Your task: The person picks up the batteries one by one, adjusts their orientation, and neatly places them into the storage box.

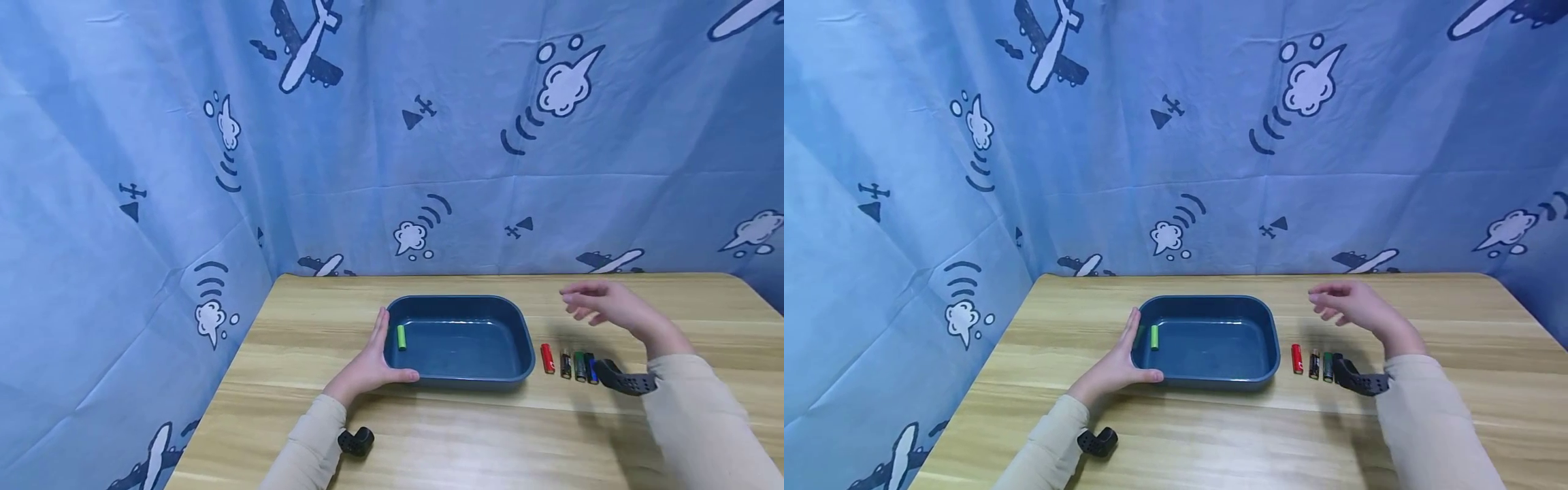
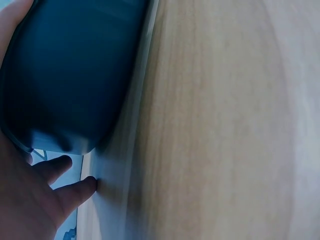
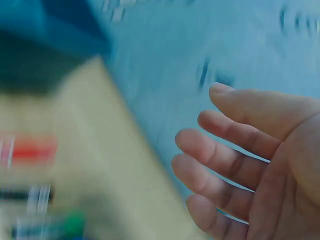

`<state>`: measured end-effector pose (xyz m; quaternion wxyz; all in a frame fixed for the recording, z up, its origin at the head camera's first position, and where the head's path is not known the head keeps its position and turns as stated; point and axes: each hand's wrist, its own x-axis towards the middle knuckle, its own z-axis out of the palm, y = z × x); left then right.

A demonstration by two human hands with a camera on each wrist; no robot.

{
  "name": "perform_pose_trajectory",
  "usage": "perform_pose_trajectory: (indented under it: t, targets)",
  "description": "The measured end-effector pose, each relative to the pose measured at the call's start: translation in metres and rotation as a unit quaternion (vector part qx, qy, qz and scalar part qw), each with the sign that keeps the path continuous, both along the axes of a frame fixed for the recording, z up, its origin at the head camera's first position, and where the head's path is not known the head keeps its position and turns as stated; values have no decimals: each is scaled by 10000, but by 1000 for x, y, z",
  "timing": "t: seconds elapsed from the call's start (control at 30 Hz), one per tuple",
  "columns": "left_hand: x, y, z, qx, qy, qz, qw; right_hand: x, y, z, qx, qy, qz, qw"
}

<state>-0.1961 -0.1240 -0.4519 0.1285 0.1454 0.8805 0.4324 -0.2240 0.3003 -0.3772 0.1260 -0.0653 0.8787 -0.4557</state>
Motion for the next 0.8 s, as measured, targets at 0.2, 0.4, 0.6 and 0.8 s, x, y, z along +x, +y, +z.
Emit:
perform_pose_trajectory:
  t: [0.2,0.4,0.6,0.8]
  targets:
    - [2,-2,1,19,12,-27,10000,29,42,-50,372,-313,-165,9987]
    - [2,-1,1,59,-7,10,10000,45,47,-74,622,-26,-166,9979]
    - [1,0,-1,64,11,9,10000,53,46,-82,640,274,-211,9974]
    - [1,2,-2,115,-2,-4,9999,58,50,-90,560,735,-2,9957]
